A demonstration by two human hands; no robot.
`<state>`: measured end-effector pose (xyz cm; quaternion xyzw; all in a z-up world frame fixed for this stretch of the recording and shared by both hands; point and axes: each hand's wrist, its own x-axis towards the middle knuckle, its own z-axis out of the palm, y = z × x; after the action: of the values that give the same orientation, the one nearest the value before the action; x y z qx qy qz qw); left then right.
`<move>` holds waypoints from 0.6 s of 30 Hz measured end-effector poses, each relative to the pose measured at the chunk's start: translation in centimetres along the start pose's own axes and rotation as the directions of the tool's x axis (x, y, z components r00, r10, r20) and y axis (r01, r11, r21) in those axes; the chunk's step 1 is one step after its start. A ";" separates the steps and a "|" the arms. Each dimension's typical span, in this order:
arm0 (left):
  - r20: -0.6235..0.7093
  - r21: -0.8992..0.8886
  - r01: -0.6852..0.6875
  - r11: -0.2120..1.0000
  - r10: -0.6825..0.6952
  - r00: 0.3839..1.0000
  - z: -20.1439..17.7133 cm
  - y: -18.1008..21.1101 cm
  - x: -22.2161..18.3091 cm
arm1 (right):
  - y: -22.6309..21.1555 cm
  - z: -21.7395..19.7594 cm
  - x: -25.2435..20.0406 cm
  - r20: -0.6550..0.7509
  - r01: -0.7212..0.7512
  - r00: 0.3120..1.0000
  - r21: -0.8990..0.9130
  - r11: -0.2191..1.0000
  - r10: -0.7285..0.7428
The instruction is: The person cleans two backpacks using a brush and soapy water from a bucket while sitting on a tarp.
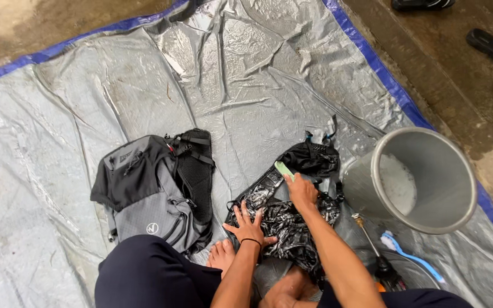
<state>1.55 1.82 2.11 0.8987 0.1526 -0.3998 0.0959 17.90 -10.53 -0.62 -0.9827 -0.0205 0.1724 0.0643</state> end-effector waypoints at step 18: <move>0.099 0.062 0.034 0.998 -0.040 0.994 -0.2 0.7 -1.6 | -2.4 3.7 -5.5 0.074 0.657 0.754 -0.129 0.743 -0.653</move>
<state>0.91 0.96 3.49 0.8771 0.1519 -0.4504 0.0689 11.43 -8.07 -1.88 -0.9129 -0.3772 0.1486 0.0479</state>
